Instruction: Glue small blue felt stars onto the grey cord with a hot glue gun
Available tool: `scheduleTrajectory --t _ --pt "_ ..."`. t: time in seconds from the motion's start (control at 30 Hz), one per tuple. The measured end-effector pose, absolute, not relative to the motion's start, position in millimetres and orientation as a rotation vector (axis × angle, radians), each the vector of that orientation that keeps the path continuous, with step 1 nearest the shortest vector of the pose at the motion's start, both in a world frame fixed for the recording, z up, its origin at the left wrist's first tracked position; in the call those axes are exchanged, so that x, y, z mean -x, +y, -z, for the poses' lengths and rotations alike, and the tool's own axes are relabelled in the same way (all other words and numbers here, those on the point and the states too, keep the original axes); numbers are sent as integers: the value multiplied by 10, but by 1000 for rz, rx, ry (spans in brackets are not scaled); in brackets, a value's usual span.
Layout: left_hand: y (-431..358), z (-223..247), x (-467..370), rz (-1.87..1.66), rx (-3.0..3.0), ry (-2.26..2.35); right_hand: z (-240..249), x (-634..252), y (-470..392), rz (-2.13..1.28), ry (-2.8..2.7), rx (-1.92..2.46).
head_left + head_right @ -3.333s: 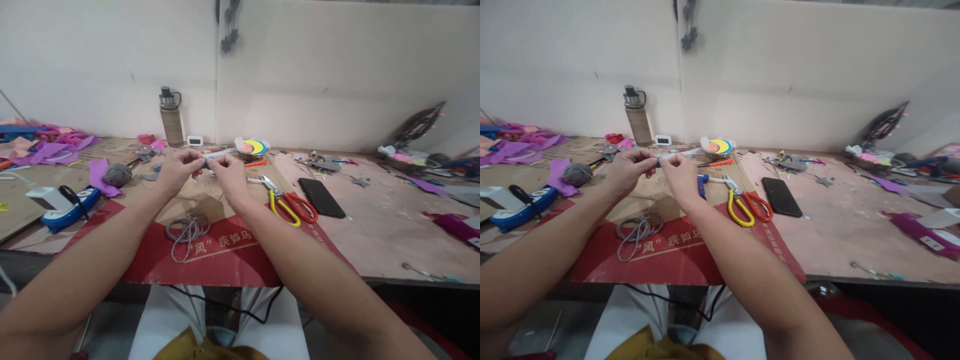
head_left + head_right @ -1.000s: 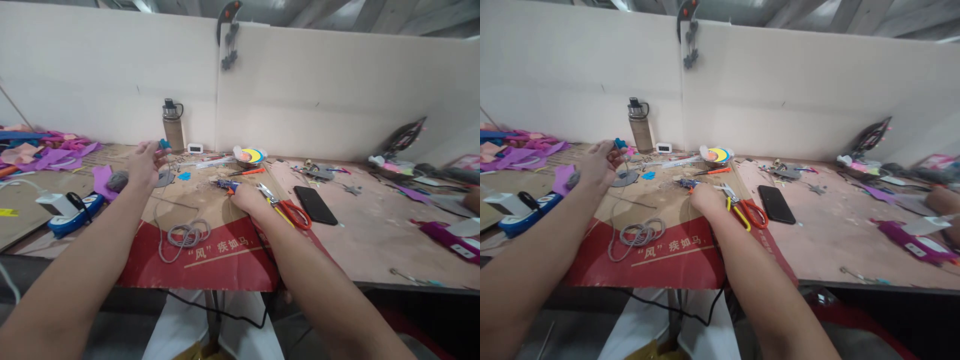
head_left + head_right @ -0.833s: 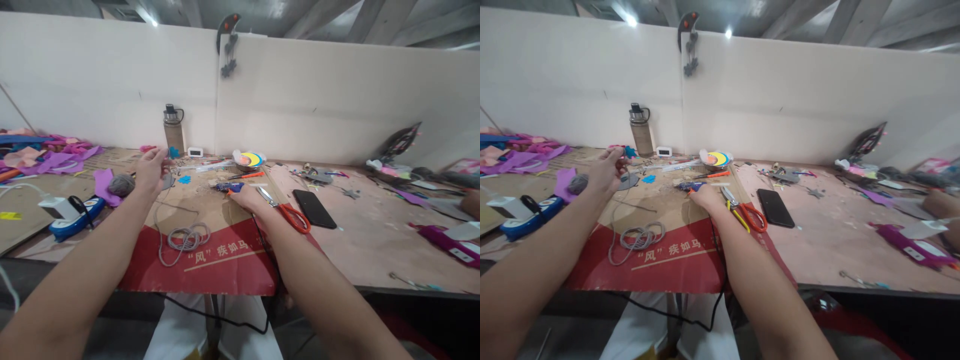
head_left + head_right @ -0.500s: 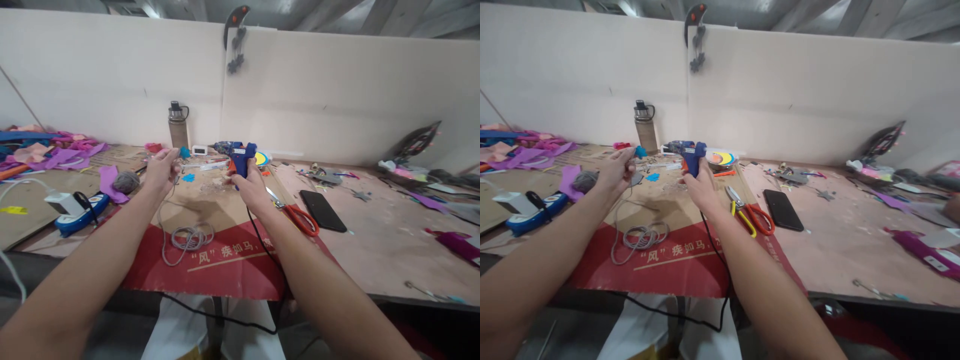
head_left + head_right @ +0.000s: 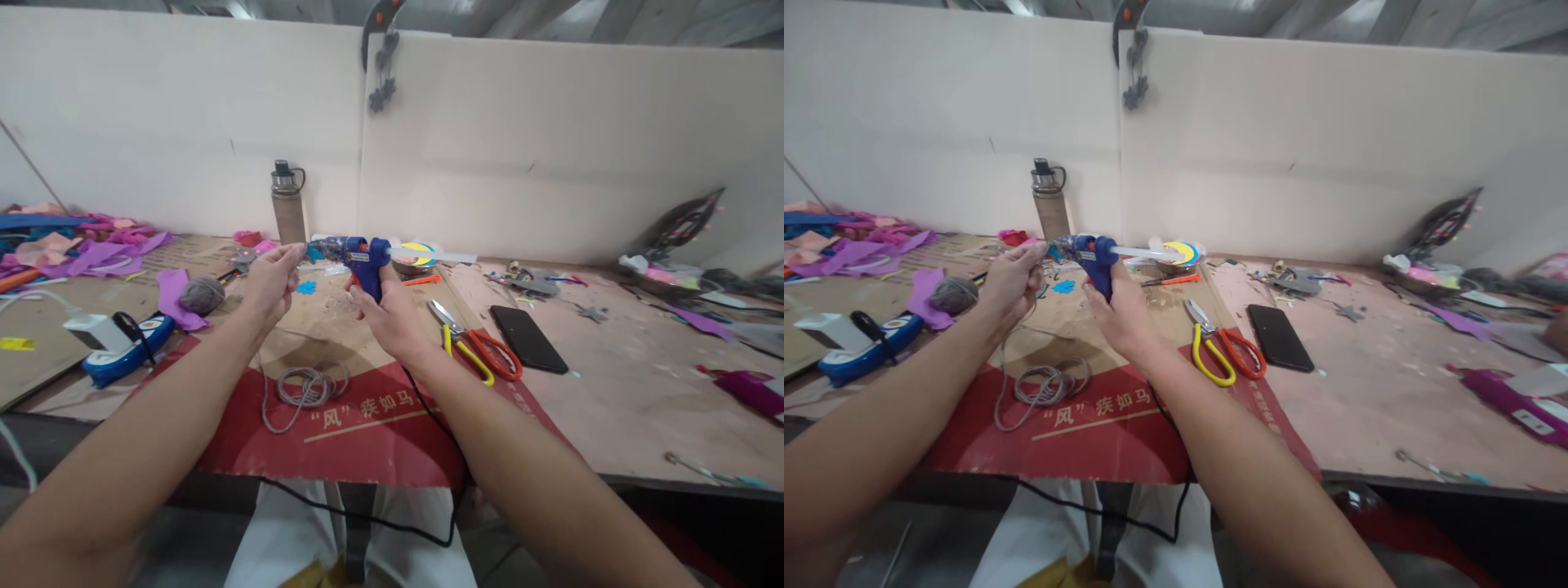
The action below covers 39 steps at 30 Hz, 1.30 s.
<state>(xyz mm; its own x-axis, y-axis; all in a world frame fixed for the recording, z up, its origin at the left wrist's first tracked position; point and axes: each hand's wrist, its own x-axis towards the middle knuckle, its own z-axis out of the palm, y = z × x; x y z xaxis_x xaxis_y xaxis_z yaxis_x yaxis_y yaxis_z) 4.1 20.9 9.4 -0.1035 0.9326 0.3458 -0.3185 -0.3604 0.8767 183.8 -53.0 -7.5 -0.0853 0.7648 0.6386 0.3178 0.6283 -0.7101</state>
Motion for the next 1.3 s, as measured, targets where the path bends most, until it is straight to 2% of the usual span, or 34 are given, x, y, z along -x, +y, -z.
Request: scheduleTrajectory --t 0.4,1.3 --pt "177 -84 -62 -1600 -1300 807 23 -1818 -594 -250 -1723 1053" --pt "154 -77 -78 -1640 -1393 871 44 -1799 -589 -251 -1731 1047"
